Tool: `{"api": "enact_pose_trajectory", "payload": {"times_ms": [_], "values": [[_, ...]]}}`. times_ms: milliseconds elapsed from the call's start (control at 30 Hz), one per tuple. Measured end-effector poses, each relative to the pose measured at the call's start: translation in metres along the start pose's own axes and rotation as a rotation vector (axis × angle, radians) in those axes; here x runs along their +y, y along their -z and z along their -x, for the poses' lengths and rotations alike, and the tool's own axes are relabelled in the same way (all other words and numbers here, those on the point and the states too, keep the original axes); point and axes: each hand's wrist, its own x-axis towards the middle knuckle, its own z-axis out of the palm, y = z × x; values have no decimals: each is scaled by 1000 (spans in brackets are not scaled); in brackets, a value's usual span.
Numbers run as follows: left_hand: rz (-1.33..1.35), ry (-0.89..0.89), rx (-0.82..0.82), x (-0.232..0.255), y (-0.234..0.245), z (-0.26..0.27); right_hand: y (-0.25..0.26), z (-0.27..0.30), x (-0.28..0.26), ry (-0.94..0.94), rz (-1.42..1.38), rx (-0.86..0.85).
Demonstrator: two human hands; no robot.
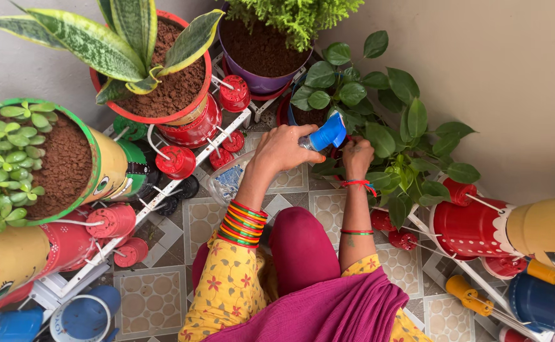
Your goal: The person sits on a tiled floor and waters several potted plants using a spray bottle and a small red watering can. They alternate between spraying the leaves and soil of different plants, including a snake plant and a jade plant, arranged on a white metal rack.
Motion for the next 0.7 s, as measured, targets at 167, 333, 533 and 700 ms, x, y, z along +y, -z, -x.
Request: {"api": "enact_pose_trajectory", "payload": {"times_ms": [167,333,533,700], "values": [[0,-18,16,-3,3,1,-10,-2,14,175,68,-98],[-27,-46,18,-7,4,3,-15,-8,26,254,141,6],[-32,-51,20,-8,10,4,-15,-5,23,319,115,4],[-26,-27,18,-8,12,5,14,-3,2,183,134,-80]]}}
